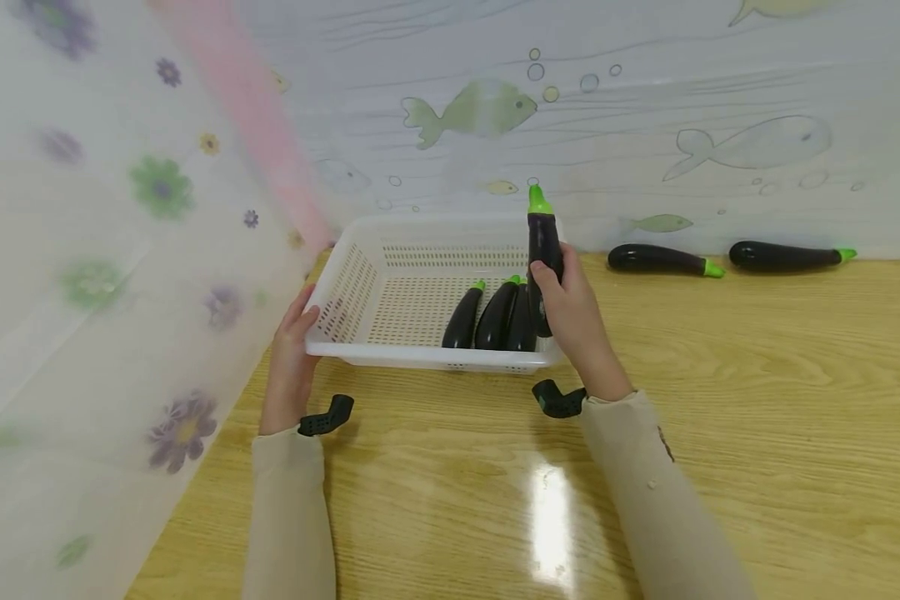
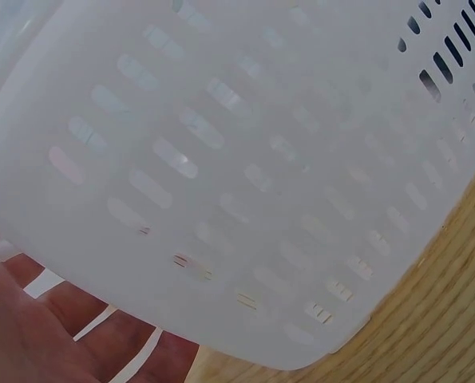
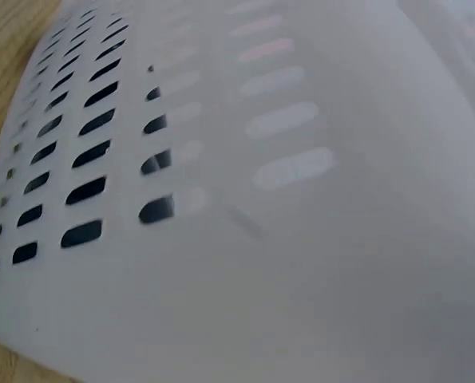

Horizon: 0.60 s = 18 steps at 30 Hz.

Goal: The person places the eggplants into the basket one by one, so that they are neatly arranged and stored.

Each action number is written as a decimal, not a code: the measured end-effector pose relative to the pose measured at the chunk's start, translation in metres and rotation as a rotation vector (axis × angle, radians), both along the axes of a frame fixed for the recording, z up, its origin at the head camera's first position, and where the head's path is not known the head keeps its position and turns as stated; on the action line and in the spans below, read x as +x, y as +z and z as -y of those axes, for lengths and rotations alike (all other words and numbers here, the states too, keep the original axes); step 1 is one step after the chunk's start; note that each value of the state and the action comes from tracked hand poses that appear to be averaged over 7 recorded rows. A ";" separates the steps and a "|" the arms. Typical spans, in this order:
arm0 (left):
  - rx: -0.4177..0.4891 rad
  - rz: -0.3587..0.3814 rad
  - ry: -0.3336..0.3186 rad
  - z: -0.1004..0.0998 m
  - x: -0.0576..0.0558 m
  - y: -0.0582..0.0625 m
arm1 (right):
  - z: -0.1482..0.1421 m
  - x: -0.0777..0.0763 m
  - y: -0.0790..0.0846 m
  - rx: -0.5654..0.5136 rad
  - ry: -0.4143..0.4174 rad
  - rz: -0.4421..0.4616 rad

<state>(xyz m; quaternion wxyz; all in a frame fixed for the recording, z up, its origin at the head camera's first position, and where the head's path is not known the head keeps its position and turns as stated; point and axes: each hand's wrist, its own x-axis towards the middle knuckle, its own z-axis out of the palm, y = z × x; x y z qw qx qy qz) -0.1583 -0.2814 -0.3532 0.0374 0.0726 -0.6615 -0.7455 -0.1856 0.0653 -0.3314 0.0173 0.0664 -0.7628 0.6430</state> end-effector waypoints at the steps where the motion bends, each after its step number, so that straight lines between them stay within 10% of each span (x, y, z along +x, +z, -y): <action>1: -0.002 0.001 -0.001 -0.001 0.000 0.000 | 0.000 0.000 0.001 -0.002 -0.007 0.003; 18: 0.000 -0.007 0.020 0.005 -0.006 -0.009 | 0.036 0.006 0.005 -0.076 0.084 0.087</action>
